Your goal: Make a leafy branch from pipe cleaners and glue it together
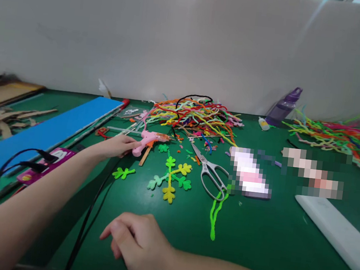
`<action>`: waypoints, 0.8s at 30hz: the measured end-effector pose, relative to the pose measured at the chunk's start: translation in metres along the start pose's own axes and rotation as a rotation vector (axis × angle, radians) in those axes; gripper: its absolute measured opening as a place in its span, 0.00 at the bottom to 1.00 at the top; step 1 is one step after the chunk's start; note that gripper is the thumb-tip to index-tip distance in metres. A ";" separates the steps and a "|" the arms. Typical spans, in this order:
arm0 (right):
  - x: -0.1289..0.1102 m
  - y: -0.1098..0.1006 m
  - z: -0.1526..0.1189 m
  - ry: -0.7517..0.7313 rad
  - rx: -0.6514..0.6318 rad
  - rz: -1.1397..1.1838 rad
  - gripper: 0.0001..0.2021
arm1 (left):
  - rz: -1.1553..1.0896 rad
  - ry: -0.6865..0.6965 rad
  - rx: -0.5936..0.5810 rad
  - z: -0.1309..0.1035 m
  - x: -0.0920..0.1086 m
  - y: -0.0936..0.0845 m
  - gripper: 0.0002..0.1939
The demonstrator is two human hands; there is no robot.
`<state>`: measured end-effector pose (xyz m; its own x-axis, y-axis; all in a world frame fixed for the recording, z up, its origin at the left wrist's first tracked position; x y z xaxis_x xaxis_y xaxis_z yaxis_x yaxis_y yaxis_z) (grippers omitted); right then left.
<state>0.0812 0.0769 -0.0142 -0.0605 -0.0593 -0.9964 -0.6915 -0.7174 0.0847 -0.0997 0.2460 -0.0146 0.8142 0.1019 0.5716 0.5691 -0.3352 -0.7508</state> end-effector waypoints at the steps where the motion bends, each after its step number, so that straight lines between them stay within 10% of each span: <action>1: 0.000 0.000 0.000 0.004 -0.003 0.000 0.16 | 0.013 -0.002 -0.003 0.000 0.000 -0.001 0.29; 24: 0.001 -0.001 0.003 -0.014 -0.050 -0.089 0.16 | 0.462 0.041 0.230 -0.007 0.003 -0.009 0.22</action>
<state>0.0797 0.0795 -0.0152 -0.0103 0.0158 -0.9998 -0.6579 -0.7531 -0.0051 -0.1035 0.2431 -0.0042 0.9839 -0.0465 0.1727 0.1660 -0.1217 -0.9786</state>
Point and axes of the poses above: each hand's wrist, its own z-axis towards the middle knuckle, its own y-axis out of the palm, x = y × z, the point moved 5 cm from there along z, towards the middle knuckle, and after that the axes turned 12 degrees about z, right-handed, at the moved point
